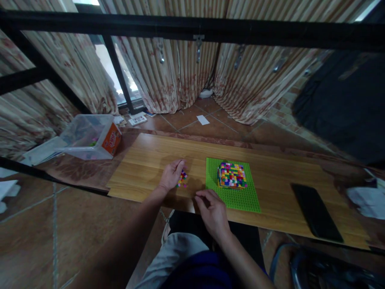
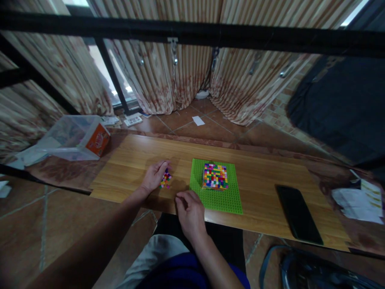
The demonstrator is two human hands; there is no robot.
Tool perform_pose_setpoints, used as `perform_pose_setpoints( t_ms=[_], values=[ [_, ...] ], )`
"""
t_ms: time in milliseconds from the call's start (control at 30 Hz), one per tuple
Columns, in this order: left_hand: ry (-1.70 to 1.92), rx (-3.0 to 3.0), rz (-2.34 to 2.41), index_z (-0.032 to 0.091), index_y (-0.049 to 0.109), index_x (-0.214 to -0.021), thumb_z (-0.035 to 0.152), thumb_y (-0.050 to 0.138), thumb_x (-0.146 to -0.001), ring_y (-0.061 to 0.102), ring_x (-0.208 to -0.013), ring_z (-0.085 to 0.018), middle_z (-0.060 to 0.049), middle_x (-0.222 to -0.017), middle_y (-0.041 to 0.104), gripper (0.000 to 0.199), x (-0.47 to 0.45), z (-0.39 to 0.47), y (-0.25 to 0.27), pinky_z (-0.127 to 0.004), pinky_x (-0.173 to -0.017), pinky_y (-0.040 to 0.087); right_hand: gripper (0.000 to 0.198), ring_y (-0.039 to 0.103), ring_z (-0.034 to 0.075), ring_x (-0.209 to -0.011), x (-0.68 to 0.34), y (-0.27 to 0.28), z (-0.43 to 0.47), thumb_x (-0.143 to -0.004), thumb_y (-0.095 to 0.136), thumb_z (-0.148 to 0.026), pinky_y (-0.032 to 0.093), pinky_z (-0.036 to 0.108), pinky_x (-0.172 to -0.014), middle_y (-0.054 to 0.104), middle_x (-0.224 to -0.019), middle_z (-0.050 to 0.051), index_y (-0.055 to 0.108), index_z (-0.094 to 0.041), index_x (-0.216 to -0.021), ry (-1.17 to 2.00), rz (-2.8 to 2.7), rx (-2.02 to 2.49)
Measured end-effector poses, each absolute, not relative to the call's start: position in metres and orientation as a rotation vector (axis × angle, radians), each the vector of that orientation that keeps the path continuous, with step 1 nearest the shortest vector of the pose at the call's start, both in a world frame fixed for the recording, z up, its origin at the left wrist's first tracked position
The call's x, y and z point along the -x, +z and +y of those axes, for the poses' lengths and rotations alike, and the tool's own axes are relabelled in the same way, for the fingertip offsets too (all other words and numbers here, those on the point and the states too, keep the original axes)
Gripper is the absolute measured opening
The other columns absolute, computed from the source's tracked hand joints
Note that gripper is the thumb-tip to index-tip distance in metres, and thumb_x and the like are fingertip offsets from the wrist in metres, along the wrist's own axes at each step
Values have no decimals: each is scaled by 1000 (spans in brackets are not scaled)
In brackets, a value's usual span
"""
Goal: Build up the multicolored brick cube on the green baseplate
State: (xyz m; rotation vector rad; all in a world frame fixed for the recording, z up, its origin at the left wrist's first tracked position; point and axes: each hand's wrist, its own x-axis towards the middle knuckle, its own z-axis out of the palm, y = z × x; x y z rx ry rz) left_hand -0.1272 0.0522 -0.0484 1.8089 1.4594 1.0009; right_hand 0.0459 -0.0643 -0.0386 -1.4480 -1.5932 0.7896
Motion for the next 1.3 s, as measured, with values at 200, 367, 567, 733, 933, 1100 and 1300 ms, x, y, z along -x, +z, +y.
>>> perform_pose_setpoints(
  t_ms=[200, 367, 567, 733, 933, 1100, 1300],
  values=[
    [1000, -1817, 1457, 20, 68, -94, 45, 35, -94, 67, -81, -17, -4, -84, 73, 42, 128, 52, -50, -27, -80, 51, 16, 59, 23, -91, -17, -44, -38, -87, 56, -22, 45, 35, -83, 66, -93, 6, 68, -23, -97, 634, -1857, 1503],
    [1004, -1807, 1462, 19, 68, -97, 44, 35, -94, 68, -84, -16, -4, -85, 73, 42, 128, 52, -51, -26, -82, 50, 14, 57, 23, -91, -6, -49, -25, -88, 56, -21, 44, 34, -81, 64, -92, 7, 69, -22, -89, 502, -1957, 1600],
    [1014, -1788, 1444, 17, 67, -102, 45, 36, -94, 68, -83, -17, -5, -86, 73, 43, 128, 53, -53, -26, -80, 51, 17, 58, 20, -88, -12, -53, -32, -90, 55, -19, 45, 32, -80, 64, -88, 5, 70, -22, -86, 505, -1941, 1517],
    [997, -1802, 1471, 19, 69, -97, 45, 35, -94, 67, -85, -18, -5, -87, 73, 42, 128, 53, -51, -27, -83, 50, 16, 60, 19, -87, -44, -46, -59, -91, 55, -26, 49, 32, -79, 66, -90, 5, 71, -24, -91, 573, -1764, 1433],
    [996, -1791, 1464, 18, 68, -97, 44, 36, -94, 68, -86, -18, -5, -88, 73, 41, 127, 52, -47, -29, -86, 51, 20, 63, 20, -87, -111, -31, -75, -87, 60, -38, 50, 33, -77, 68, -92, 5, 72, -23, -90, 495, -1469, 1572],
    [1007, -1780, 1475, 19, 68, -99, 46, 37, -93, 68, -85, -18, -5, -87, 73, 42, 127, 52, -48, -31, -85, 52, 27, 63, 19, -80, -145, -30, -61, -83, 61, -45, 49, 33, -72, 69, -88, 6, 73, -20, -87, 372, -1305, 1660],
    [1003, -1775, 1467, 20, 68, -98, 48, 39, -92, 68, -81, -18, -5, -87, 73, 41, 128, 55, -52, -31, -81, 53, 31, 63, 19, -76, -146, -29, -48, -81, 61, -47, 49, 33, -71, 68, -86, 7, 74, -19, -85, 348, -1231, 1708]
  ],
)
